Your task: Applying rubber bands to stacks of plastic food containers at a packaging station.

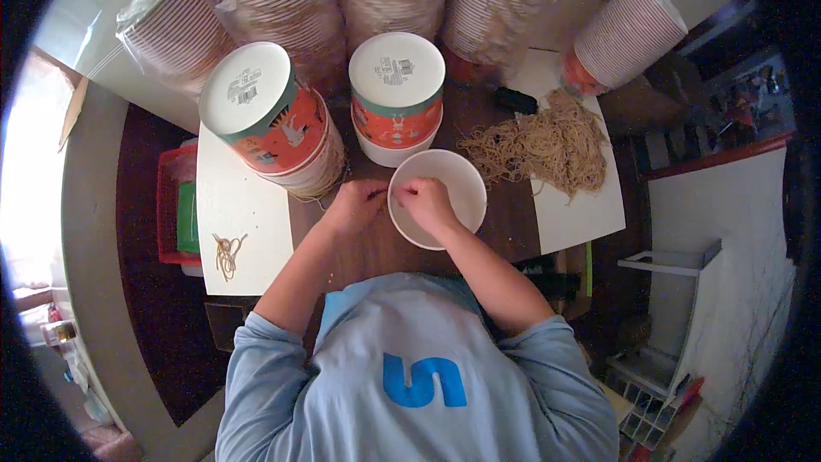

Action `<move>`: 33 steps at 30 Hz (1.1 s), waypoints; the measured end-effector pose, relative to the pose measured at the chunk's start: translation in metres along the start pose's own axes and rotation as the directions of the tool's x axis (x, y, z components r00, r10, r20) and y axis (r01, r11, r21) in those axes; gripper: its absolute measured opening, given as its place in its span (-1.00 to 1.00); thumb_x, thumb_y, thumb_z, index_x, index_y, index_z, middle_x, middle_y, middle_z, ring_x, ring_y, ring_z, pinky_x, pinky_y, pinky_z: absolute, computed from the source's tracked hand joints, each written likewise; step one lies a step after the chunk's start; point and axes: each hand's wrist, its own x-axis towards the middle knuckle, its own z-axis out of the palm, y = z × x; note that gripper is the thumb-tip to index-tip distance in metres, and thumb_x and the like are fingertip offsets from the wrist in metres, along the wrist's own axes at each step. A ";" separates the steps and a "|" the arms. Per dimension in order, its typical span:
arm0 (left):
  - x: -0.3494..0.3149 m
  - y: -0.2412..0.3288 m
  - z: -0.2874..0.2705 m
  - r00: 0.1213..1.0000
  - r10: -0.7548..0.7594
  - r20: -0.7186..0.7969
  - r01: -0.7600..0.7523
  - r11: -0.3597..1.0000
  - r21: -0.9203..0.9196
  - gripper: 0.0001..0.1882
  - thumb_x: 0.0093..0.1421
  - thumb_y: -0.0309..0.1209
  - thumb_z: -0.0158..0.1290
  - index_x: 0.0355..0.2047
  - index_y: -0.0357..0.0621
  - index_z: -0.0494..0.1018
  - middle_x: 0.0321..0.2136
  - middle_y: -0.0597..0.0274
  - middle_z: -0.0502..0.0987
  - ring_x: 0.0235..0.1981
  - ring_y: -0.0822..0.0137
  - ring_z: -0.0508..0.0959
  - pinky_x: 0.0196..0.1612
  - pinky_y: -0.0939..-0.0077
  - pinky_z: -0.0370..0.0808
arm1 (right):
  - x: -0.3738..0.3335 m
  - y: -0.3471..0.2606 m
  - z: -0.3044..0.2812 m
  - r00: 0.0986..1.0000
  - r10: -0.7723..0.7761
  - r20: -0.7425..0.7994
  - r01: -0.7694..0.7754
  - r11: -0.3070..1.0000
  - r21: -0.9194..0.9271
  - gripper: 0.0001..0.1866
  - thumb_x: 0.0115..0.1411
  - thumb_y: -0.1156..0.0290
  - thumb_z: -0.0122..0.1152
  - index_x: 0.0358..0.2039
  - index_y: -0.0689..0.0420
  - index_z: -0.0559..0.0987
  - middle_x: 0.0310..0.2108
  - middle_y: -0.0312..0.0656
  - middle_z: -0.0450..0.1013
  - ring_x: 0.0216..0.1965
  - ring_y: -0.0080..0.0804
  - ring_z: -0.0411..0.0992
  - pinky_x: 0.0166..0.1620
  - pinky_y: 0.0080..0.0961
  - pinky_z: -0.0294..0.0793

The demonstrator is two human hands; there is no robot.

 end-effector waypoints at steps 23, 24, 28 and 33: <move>-0.092 -0.011 0.025 0.882 -0.454 0.121 0.425 0.659 -0.621 -0.94 0.05 -0.51 0.01 -0.48 -0.23 0.47 -0.47 0.29 0.48 -0.44 0.53 0.42 -0.36 0.63 0.38 | -0.071 -0.030 -0.050 0.884 0.037 0.466 0.100 0.959 -0.265 -0.67 -0.06 0.26 0.27 -0.30 0.17 0.53 -0.40 -0.11 0.46 -0.35 -0.21 0.45 -0.26 -0.38 0.43; -0.094 -0.011 0.025 0.945 -0.322 0.053 0.272 0.689 -0.672 -0.95 0.06 -0.52 -0.01 -0.50 -0.21 0.45 -0.42 0.25 0.49 -0.39 0.50 0.42 -0.29 0.61 0.37 | -0.073 -0.029 -0.051 0.887 0.009 0.462 0.136 0.950 -0.280 -0.71 -0.07 0.27 0.25 -0.35 0.15 0.53 -0.39 -0.10 0.45 -0.33 -0.17 0.45 -0.25 -0.31 0.43; -0.099 -0.004 0.014 0.993 -0.118 0.016 0.092 0.672 -0.735 -0.95 0.05 -0.54 -0.04 -0.50 -0.18 0.42 -0.29 0.14 0.48 -0.20 0.39 0.43 -0.12 0.54 0.33 | -0.076 -0.030 -0.062 0.872 -0.061 0.485 0.225 0.931 -0.286 -0.82 -0.07 0.32 0.19 -0.46 0.13 0.52 -0.39 -0.12 0.43 -0.31 -0.13 0.44 -0.25 -0.25 0.43; -0.100 0.003 0.021 0.987 -0.123 0.102 0.141 0.376 -0.916 -0.94 0.09 -0.54 -0.06 -0.45 -0.16 0.41 -0.27 0.14 0.48 -0.14 0.32 0.45 -0.10 0.47 0.37 | -0.078 -0.031 -0.068 0.871 -0.099 0.481 0.273 0.912 -0.305 -0.84 -0.06 0.33 0.17 -0.48 0.13 0.51 -0.41 -0.14 0.43 -0.33 -0.15 0.44 -0.25 -0.26 0.43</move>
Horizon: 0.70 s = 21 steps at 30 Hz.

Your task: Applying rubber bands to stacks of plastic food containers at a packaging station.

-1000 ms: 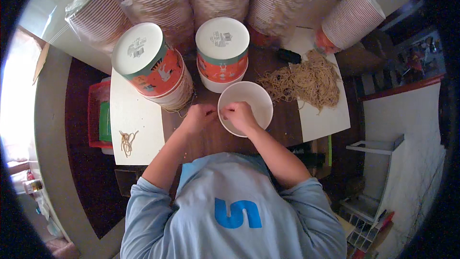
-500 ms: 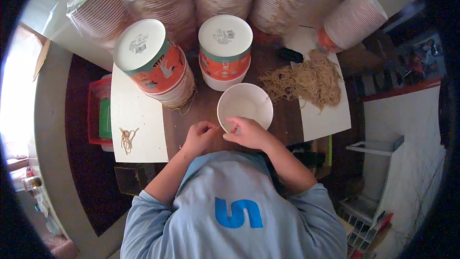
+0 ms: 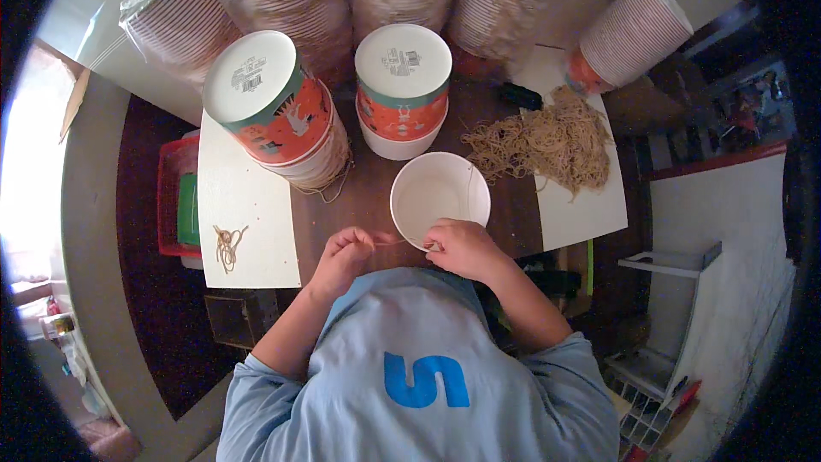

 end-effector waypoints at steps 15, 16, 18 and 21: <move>0.017 0.004 0.035 0.961 -0.232 -0.153 0.237 0.971 0.017 -0.86 0.26 -0.36 -0.07 -0.33 -0.17 0.39 -0.46 0.35 0.47 -0.48 0.58 0.42 -0.43 0.71 0.39 | 0.011 -0.034 -0.023 0.936 -0.333 -0.116 0.340 0.939 0.048 -0.90 -0.01 0.40 0.17 -0.52 0.14 0.51 -0.52 -0.15 0.38 -0.42 -0.18 0.41 -0.34 -0.30 0.40; 0.017 0.005 0.037 0.953 -0.245 -0.179 0.249 0.968 -0.002 -0.86 0.26 -0.36 -0.07 -0.32 -0.16 0.39 -0.46 0.35 0.46 -0.49 0.58 0.41 -0.46 0.71 0.38 | 0.013 -0.034 -0.024 0.940 -0.330 -0.087 0.337 0.937 0.091 -0.91 -0.02 0.40 0.17 -0.52 0.14 0.52 -0.52 -0.15 0.39 -0.42 -0.18 0.41 -0.33 -0.31 0.40; 0.017 0.004 0.032 0.963 -0.203 -0.176 0.220 0.972 0.087 -0.87 0.25 -0.37 -0.06 -0.33 -0.18 0.39 -0.48 0.34 0.46 -0.50 0.58 0.41 -0.47 0.71 0.38 | 0.017 -0.032 -0.023 0.936 -0.334 -0.111 0.345 0.933 0.100 -0.90 -0.01 0.40 0.17 -0.51 0.15 0.53 -0.51 -0.15 0.39 -0.43 -0.19 0.41 -0.34 -0.33 0.40; 0.017 0.001 0.030 0.971 -0.048 -0.232 0.121 0.942 0.312 -0.89 0.23 -0.42 -0.04 -0.36 -0.21 0.39 -0.51 0.33 0.46 -0.53 0.58 0.41 -0.49 0.71 0.37 | 0.022 -0.034 -0.025 0.935 -0.327 -0.140 0.347 0.926 0.148 -0.89 -0.01 0.39 0.18 -0.50 0.15 0.54 -0.51 -0.15 0.40 -0.43 -0.21 0.42 -0.34 -0.35 0.41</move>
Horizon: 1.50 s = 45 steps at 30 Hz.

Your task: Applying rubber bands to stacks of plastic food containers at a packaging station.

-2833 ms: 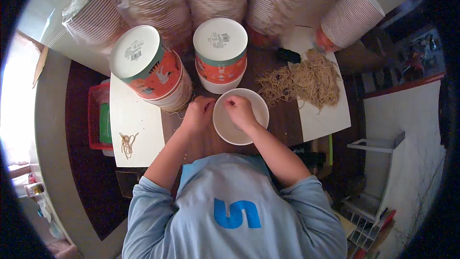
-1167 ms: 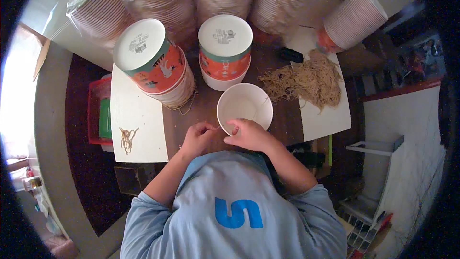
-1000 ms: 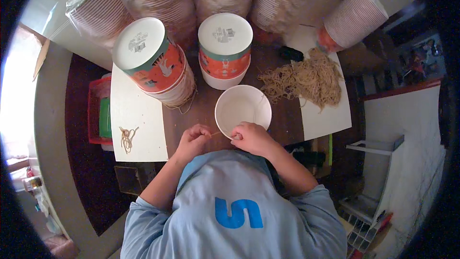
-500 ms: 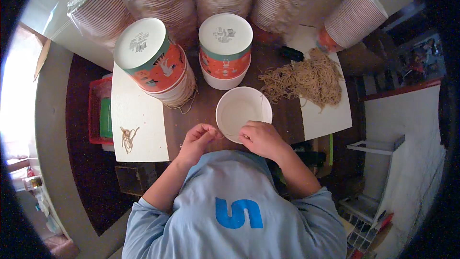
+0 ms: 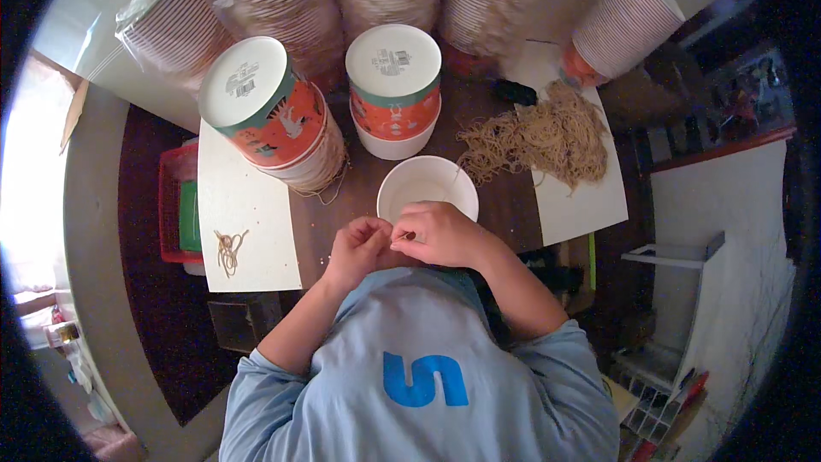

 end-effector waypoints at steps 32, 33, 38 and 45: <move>-0.005 0.009 -0.018 0.984 -0.076 0.161 0.095 0.989 -0.113 -0.91 0.11 -0.54 -0.03 -0.35 -0.22 0.44 -0.48 0.30 0.48 -0.48 0.50 0.43 -0.42 0.65 0.35 | -0.022 0.040 0.059 0.949 0.224 -0.224 -0.196 0.970 0.142 -0.76 0.00 0.44 0.15 -0.26 0.18 0.51 -0.31 -0.06 0.44 -0.25 -0.16 0.42 -0.21 -0.37 0.42; -0.007 0.013 -0.013 0.987 -0.067 0.148 0.082 0.992 -0.099 -0.88 0.09 -0.56 -0.05 -0.34 -0.23 0.44 -0.47 0.29 0.48 -0.47 0.49 0.43 -0.41 0.64 0.36 | -0.019 0.043 0.064 0.951 0.062 -0.303 -0.058 0.998 0.024 -0.67 0.02 0.45 0.13 -0.15 0.18 0.49 -0.20 -0.03 0.43 -0.16 -0.16 0.41 -0.13 -0.41 0.41; -0.009 0.018 -0.016 0.971 -0.121 0.204 0.135 0.989 -0.054 -0.79 0.02 -0.61 -0.11 -0.30 -0.30 0.43 -0.47 0.25 0.49 -0.45 0.44 0.46 -0.36 0.62 0.39 | -0.005 0.047 0.062 0.968 0.073 -0.239 0.017 0.935 0.355 -0.58 0.09 0.62 -0.02 0.01 0.16 0.40 -0.15 -0.10 0.34 -0.11 -0.33 0.33 -0.09 -0.49 0.40; 0.000 0.010 -0.027 0.919 -0.173 0.355 0.295 0.897 -0.328 -0.72 0.03 -0.62 -0.13 -0.21 -0.32 0.41 -0.45 0.16 0.50 -0.48 0.41 0.48 -0.36 0.62 0.42 | -0.002 0.028 0.047 0.961 -0.085 -0.265 0.151 0.959 0.239 -0.56 0.02 0.69 0.04 -0.03 0.13 0.46 -0.30 -0.19 0.38 -0.29 -0.37 0.41 -0.25 -0.52 0.46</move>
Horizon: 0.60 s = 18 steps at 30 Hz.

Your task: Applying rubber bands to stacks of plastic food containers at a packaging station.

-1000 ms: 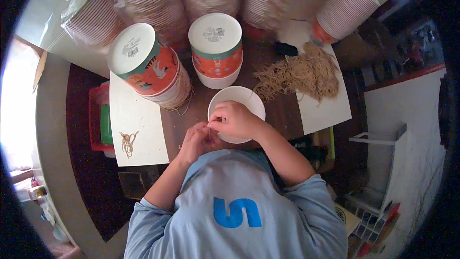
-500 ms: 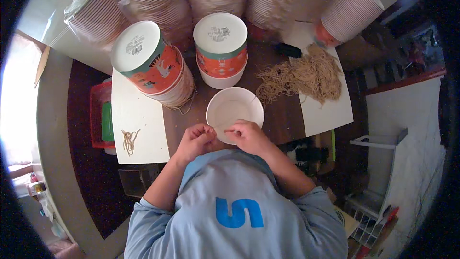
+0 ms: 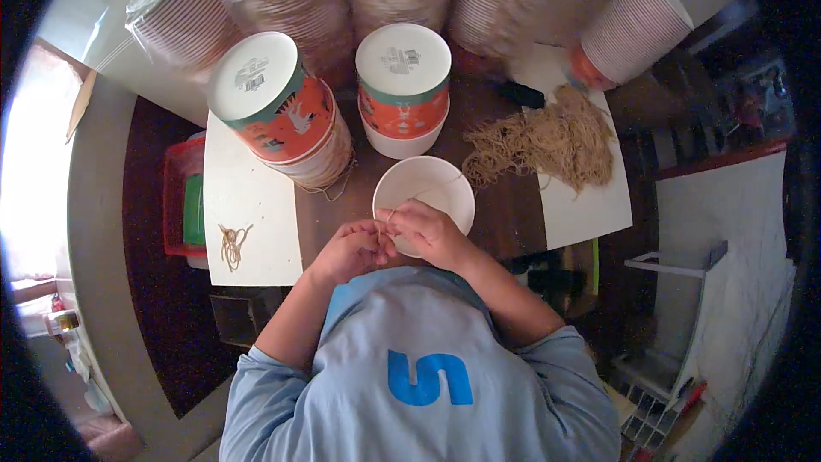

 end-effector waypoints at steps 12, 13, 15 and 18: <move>0.005 0.001 0.007 0.998 0.014 -0.068 -0.005 0.991 0.134 -0.59 0.16 -0.54 -0.11 0.05 -0.19 0.22 -0.51 0.25 0.48 -0.55 0.51 0.43 -0.44 0.68 0.40 | 0.004 0.008 -0.006 0.983 -0.184 0.012 0.181 0.951 -0.251 -0.67 -0.12 0.63 0.20 -0.31 -0.03 0.60 -0.35 -0.26 0.38 -0.33 -0.33 0.40 -0.31 -0.47 0.43; 0.005 0.001 0.006 0.997 -0.006 -0.082 0.018 0.989 0.143 -0.56 0.15 -0.55 -0.11 0.08 -0.17 0.20 -0.53 0.27 0.48 -0.57 0.52 0.42 -0.48 0.69 0.38 | 0.004 0.008 -0.006 0.983 -0.185 0.012 0.182 0.951 -0.251 -0.67 -0.12 0.63 0.20 -0.31 -0.03 0.60 -0.35 -0.26 0.38 -0.33 -0.33 0.40 -0.31 -0.47 0.43; 0.004 0.002 0.006 0.997 -0.004 -0.080 0.015 0.990 0.143 -0.54 0.14 -0.56 -0.11 0.09 -0.15 0.19 -0.55 0.27 0.47 -0.58 0.52 0.41 -0.50 0.70 0.36 | 0.005 0.007 -0.006 0.983 -0.183 0.015 0.181 0.950 -0.255 -0.71 -0.13 0.62 0.21 -0.35 -0.01 0.59 -0.36 -0.27 0.37 -0.32 -0.32 0.40 -0.27 -0.44 0.42; 0.002 0.006 0.007 0.998 0.003 -0.058 0.004 0.993 0.120 -0.51 0.11 -0.62 -0.12 0.09 -0.16 0.18 -0.51 0.26 0.46 -0.54 0.47 0.44 -0.48 0.66 0.37 | 0.006 0.009 -0.004 0.979 -0.203 0.031 0.203 0.935 -0.291 -0.77 -0.13 0.59 0.22 -0.40 0.03 0.57 -0.38 -0.27 0.37 -0.32 -0.31 0.39 -0.25 -0.42 0.41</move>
